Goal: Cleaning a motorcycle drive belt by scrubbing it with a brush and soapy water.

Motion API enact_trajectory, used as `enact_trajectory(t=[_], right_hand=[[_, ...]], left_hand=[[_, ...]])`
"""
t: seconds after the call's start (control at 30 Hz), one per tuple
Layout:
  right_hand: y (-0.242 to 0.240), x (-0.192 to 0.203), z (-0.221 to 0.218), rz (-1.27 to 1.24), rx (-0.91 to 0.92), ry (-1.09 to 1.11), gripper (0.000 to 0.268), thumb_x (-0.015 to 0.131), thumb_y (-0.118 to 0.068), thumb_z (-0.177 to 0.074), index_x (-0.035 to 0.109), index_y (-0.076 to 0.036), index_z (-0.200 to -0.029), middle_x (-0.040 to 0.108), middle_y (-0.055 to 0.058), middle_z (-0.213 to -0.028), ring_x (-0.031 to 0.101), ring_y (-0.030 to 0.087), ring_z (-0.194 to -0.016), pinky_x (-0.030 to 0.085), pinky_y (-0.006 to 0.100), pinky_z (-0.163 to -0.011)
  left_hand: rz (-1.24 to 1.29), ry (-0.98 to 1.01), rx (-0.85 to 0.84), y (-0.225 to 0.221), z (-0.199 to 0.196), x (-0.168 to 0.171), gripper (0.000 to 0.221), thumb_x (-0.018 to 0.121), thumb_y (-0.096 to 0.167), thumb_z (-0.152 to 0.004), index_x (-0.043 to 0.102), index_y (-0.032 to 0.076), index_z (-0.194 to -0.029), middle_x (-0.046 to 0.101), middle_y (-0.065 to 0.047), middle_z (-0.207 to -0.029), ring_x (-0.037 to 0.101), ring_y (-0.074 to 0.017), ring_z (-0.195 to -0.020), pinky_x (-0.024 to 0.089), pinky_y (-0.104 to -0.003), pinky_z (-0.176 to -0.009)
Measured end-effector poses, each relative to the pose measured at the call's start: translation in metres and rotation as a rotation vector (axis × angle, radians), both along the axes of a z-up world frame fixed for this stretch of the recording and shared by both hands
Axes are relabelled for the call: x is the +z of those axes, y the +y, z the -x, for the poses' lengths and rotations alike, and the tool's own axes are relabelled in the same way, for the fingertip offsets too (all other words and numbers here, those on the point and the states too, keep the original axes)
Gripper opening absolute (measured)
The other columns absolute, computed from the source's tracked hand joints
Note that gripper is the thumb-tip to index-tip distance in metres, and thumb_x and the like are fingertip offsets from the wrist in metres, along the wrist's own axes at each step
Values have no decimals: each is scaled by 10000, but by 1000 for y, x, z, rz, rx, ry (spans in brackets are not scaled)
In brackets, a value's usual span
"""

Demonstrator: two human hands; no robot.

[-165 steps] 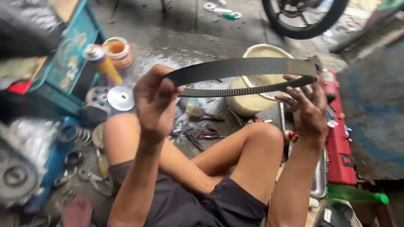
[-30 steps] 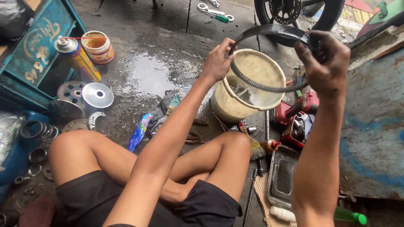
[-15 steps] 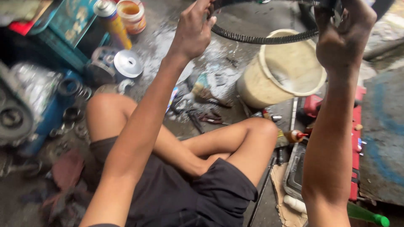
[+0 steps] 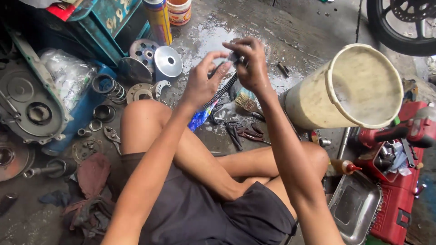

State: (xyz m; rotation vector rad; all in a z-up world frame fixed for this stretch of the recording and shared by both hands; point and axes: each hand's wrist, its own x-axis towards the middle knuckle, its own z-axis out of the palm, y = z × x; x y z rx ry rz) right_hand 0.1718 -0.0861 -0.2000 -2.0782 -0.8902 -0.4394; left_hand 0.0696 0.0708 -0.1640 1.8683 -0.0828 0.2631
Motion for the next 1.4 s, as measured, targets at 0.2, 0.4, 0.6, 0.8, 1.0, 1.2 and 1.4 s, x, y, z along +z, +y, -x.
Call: enact_trajectory(t=[0.2,0.4,0.6,0.8,1.0,1.2,1.4], right_hand=[[-32,-21,47,-54,-525,742,484,698,-21,-962,574,-118,-1419,489,250,-1406,485,397,-1345,416,510,-1155],[-103,-163,85,122,-573,844,88,752,-147,-847,825,-180,-881,757,153,-825,730,361,-822,552,460,-769],[-6,-126,101,7,-439,1350,325,777,-289,-908,732,27,-849,688,81,-671,608,125,-503,496,242,-447],[65,-171,101,575,-532,920,687,734,-647,-820,720,27,-955,726,233,-901,711,406,-785,563,505,-681],[30,-169,120,115,-624,768,367,809,-245,-808,718,24,-1041,754,183,-799,676,288,-592,557,419,-574],[-43,-127,106,-972,-114,1277,605,448,83,-639,625,61,-1217,661,169,-1068,646,283,-948,465,388,-957],[-63,-52,133,-1016,299,1167,606,526,-140,-705,538,124,-1250,458,89,-749,450,227,-693,405,341,-634]], left_hand=[[-27,213,150,-6,-21,-106,373,650,460,-976,735,149,-1164,764,-184,-932,718,-373,-1021,575,-478,-876],[451,224,11,-1,-24,-81,305,618,233,-1029,633,-36,-1171,571,-78,-585,510,-109,-357,449,-217,-341],[484,56,-70,18,-8,0,407,620,317,-993,590,-25,-1210,575,-19,-669,421,-54,-418,312,-186,-349],[420,34,4,17,10,1,362,644,267,-985,562,-2,-1212,612,-43,-726,501,-64,-549,385,-190,-444],[539,45,-7,31,17,8,400,653,317,-972,538,14,-1207,562,-38,-704,419,-47,-477,317,-182,-394],[657,112,-96,16,31,17,274,633,276,-988,544,66,-1140,524,4,-669,358,-24,-481,281,-168,-397],[500,127,-58,-2,37,-14,265,531,235,-1066,588,-1,-1173,509,-12,-611,457,-61,-444,389,-173,-383]])
